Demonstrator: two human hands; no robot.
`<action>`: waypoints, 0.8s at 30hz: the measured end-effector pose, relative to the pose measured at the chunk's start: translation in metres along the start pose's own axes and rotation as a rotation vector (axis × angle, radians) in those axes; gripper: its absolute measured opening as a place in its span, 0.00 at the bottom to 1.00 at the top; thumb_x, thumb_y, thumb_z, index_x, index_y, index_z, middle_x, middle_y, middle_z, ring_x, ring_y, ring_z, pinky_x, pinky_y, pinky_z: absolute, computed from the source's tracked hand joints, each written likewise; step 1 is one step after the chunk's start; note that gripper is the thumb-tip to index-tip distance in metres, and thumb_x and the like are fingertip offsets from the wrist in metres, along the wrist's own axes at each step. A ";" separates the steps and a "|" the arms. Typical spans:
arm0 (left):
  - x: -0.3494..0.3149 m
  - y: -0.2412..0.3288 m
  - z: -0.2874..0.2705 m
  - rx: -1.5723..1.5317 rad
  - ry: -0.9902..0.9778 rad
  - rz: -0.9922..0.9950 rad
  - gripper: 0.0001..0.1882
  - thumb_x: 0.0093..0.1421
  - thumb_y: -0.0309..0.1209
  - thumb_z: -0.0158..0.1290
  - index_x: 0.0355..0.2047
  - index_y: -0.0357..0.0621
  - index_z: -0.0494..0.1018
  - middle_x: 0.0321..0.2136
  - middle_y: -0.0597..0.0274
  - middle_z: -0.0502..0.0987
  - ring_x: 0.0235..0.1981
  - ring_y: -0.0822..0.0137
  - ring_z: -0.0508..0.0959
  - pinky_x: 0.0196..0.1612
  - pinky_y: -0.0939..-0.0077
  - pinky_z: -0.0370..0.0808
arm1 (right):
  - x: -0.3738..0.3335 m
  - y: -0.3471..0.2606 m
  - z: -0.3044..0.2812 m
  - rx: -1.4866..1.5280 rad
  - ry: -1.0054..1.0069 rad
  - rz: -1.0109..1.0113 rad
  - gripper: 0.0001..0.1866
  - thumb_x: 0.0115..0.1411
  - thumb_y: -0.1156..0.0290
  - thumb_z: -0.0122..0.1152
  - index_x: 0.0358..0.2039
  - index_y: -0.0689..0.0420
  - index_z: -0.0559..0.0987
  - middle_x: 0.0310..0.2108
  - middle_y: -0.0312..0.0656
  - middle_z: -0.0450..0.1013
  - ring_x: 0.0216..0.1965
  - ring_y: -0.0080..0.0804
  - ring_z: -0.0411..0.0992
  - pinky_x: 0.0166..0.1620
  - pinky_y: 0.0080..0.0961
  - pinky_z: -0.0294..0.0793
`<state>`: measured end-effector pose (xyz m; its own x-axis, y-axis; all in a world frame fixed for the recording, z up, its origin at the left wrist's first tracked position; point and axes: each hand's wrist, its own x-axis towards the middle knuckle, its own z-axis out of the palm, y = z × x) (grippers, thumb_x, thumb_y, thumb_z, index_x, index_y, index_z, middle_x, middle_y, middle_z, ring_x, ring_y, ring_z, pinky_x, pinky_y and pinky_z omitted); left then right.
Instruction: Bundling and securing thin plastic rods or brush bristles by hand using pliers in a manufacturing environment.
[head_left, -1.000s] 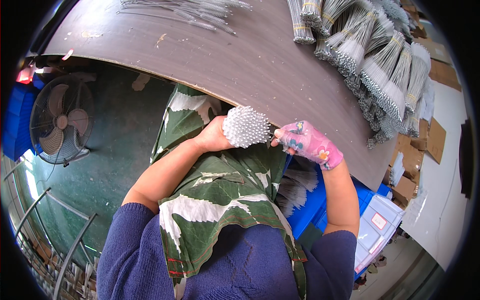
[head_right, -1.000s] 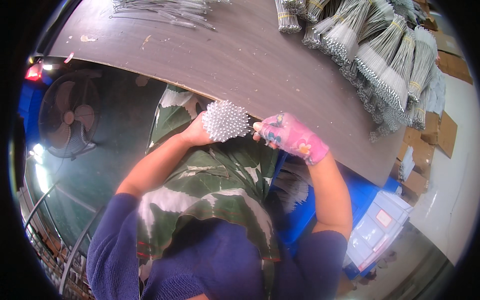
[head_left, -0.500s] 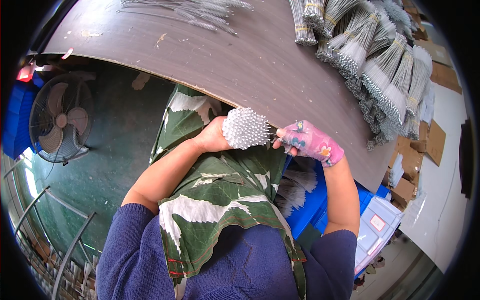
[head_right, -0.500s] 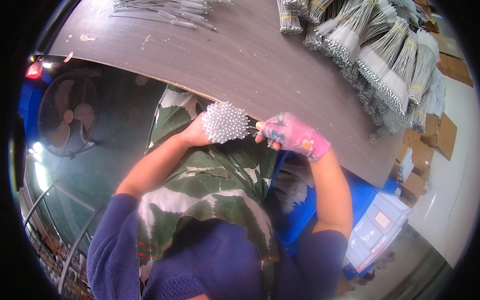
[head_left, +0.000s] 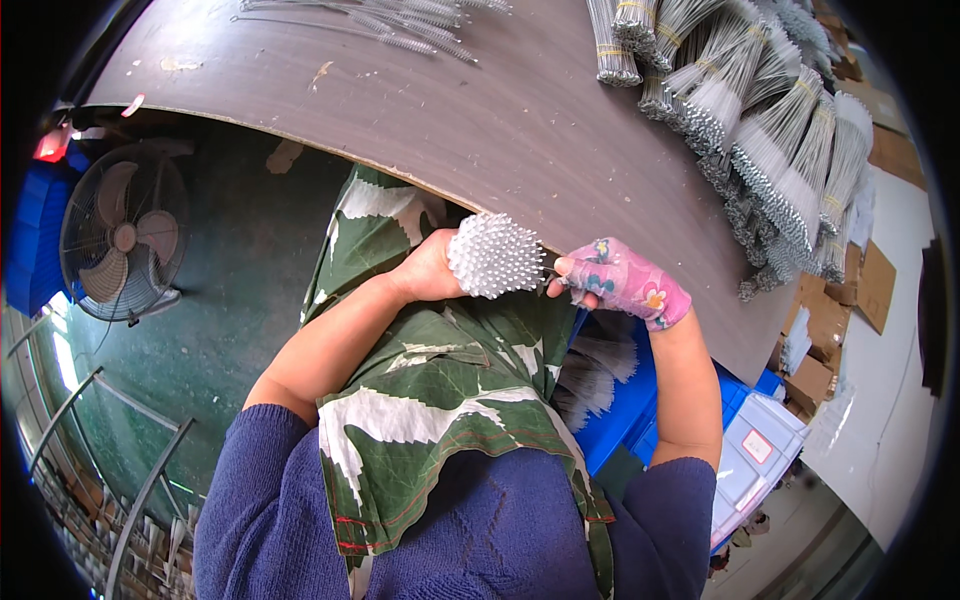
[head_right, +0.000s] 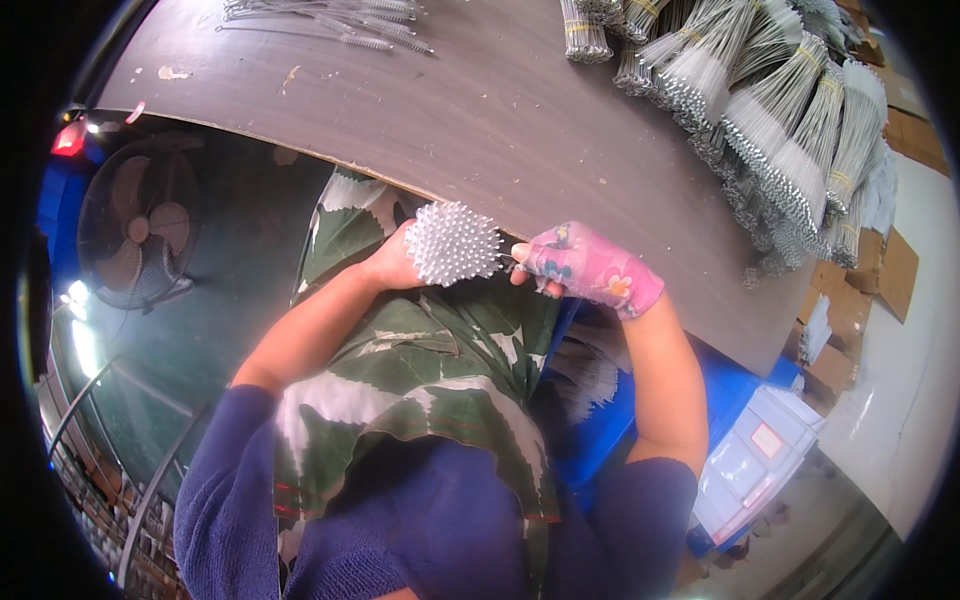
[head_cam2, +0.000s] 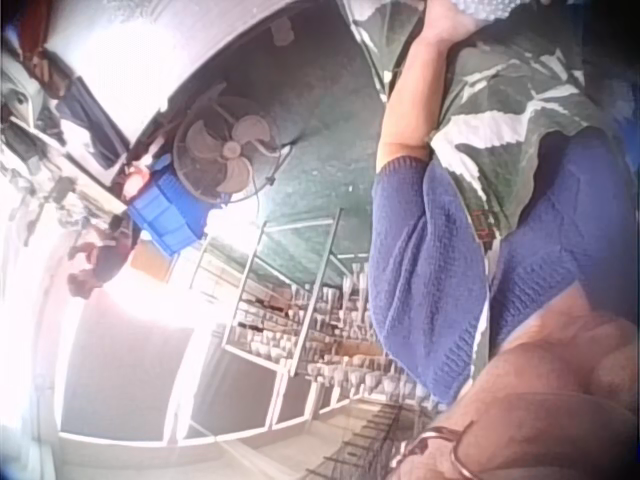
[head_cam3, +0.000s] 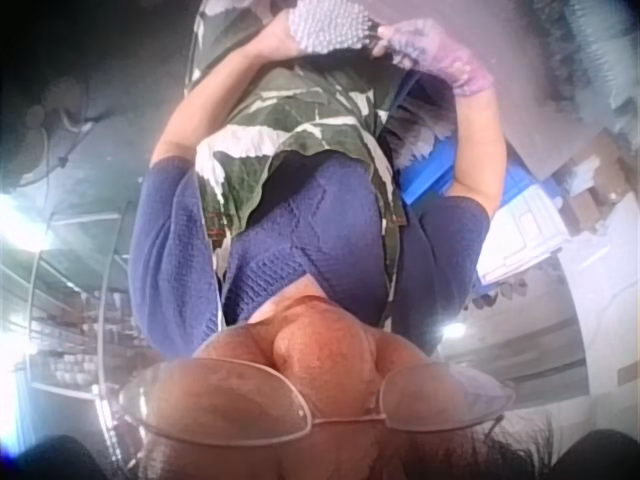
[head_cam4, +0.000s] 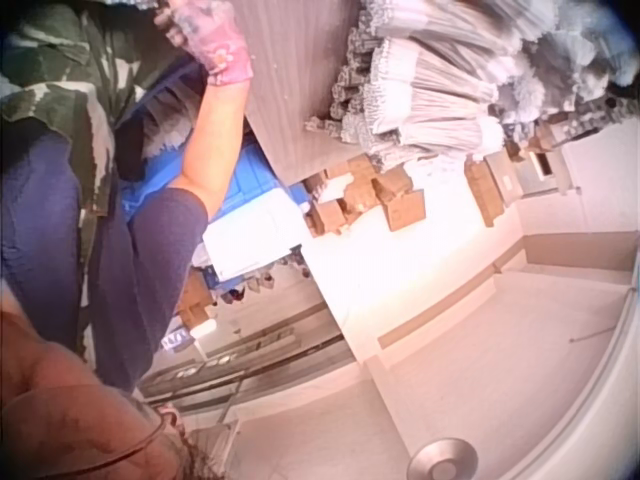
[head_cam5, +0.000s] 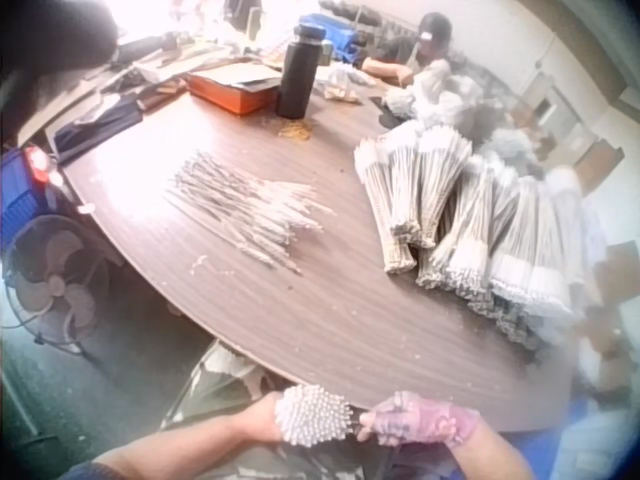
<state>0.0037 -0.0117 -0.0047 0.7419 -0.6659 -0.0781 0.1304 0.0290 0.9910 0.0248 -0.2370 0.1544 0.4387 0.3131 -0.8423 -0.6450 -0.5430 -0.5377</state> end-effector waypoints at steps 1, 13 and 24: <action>0.000 0.000 0.000 0.000 0.000 -0.001 0.18 0.50 0.29 0.62 0.42 0.39 0.74 0.40 0.65 0.78 0.42 0.74 0.75 0.48 0.76 0.70 | -0.001 0.000 0.001 -0.014 0.020 -0.011 0.19 0.59 0.57 0.55 0.29 0.62 0.81 0.12 0.30 0.64 0.16 0.15 0.60 0.22 0.16 0.58; 0.002 -0.018 0.006 -0.070 0.002 0.012 0.19 0.50 0.29 0.61 0.42 0.39 0.74 0.41 0.63 0.78 0.43 0.73 0.75 0.50 0.76 0.69 | -0.025 0.009 0.016 0.102 0.126 -0.005 0.22 0.61 0.54 0.52 0.28 0.62 0.80 0.13 0.29 0.65 0.17 0.14 0.61 0.21 0.12 0.58; 0.003 -0.008 0.003 0.082 0.008 0.086 0.19 0.50 0.30 0.61 0.43 0.40 0.74 0.41 0.62 0.78 0.44 0.72 0.76 0.50 0.76 0.70 | -0.018 0.025 0.029 0.258 0.121 -0.005 0.19 0.61 0.57 0.52 0.27 0.62 0.79 0.15 0.30 0.66 0.18 0.14 0.61 0.23 0.13 0.59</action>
<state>0.0028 -0.0166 -0.0126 0.7532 -0.6578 0.0068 0.0124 0.0245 0.9996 -0.0170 -0.2335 0.1548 0.5036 0.2114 -0.8377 -0.7740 -0.3205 -0.5461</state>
